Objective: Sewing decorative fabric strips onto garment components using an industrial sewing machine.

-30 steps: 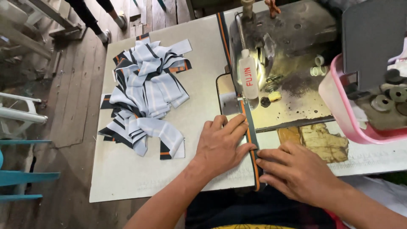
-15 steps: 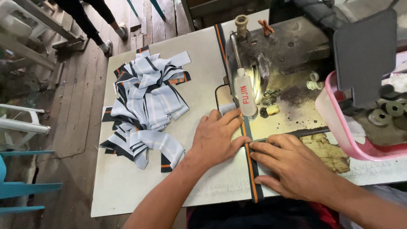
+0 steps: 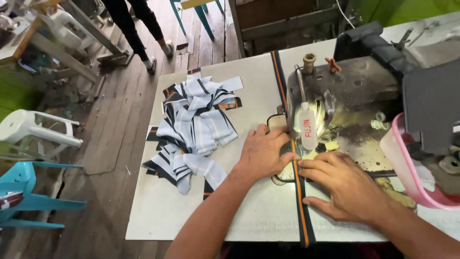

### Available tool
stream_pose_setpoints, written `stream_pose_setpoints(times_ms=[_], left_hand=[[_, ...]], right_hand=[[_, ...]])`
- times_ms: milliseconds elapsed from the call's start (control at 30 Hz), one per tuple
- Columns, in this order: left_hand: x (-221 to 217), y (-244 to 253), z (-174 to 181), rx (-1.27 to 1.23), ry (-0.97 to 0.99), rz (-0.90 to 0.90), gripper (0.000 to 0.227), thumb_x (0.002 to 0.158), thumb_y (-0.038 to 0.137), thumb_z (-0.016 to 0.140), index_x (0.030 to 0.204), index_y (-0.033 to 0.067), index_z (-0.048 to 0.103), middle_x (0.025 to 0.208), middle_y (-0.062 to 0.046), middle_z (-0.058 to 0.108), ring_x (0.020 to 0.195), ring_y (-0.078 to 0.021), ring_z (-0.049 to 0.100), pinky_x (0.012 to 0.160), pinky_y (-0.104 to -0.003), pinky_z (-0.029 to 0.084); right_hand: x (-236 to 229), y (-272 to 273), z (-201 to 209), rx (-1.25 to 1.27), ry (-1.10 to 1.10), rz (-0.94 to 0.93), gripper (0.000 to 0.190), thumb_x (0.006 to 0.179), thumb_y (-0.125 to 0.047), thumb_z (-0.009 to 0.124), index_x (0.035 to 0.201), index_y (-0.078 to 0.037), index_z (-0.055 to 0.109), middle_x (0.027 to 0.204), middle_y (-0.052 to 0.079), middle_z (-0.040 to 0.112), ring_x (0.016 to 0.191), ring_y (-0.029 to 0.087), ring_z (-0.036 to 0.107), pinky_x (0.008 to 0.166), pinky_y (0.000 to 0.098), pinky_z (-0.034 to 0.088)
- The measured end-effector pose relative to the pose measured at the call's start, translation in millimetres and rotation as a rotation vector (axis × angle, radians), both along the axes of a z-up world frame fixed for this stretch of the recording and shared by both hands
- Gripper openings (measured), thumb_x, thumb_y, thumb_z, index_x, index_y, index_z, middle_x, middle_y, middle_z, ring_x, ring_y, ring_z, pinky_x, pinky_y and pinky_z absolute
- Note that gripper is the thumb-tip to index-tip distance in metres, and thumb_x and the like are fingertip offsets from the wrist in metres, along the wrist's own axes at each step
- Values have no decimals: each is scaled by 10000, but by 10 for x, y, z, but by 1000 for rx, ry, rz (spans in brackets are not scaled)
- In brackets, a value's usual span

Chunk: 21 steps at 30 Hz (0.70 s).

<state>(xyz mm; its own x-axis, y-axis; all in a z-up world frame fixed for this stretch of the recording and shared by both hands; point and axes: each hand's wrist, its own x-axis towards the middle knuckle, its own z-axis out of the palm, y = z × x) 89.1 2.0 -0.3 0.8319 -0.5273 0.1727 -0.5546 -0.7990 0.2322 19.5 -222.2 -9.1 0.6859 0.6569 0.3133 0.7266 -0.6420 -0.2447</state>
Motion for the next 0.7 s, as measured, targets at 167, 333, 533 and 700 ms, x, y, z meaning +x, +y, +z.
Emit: stream_pose_setpoints(times_ms=[167,333,533,700], left_hand=[[43,10,-28,-45,-9,7,481,875,563,576,1164,203,711,1373,58,624,1078,-343,504,877,-503,389],[68,64,-163,-131,-31,19,492,898,565,530,1216,227,694,1361,91,634,1047,-302,493,826,-461,395],[61,223,-422,-534,-37,-20,290,967,181,583,1214,81,695,1331,-104,671,1234,-247,618,1044,-410,401],[36,201,-417,-525,-44,-6,240,952,216,617,1147,142,735,1257,-24,706,1108,-238,617,998,-405,435]], right_hand=[[3,4,-12,13,-57,9,573,803,-528,720,1237,-160,654,1351,-14,641,1182,253,539,955,474,435],[-108,-16,5,32,-45,2,588,874,-544,646,1315,-156,631,1396,14,618,1235,263,527,996,466,411],[-1063,-123,84,534,282,96,348,905,-329,660,1199,-151,711,1163,60,727,1075,217,705,939,374,540],[-1452,-168,-755,318,826,-316,323,827,-458,734,1064,-284,866,1094,-119,884,1028,26,815,946,216,554]])
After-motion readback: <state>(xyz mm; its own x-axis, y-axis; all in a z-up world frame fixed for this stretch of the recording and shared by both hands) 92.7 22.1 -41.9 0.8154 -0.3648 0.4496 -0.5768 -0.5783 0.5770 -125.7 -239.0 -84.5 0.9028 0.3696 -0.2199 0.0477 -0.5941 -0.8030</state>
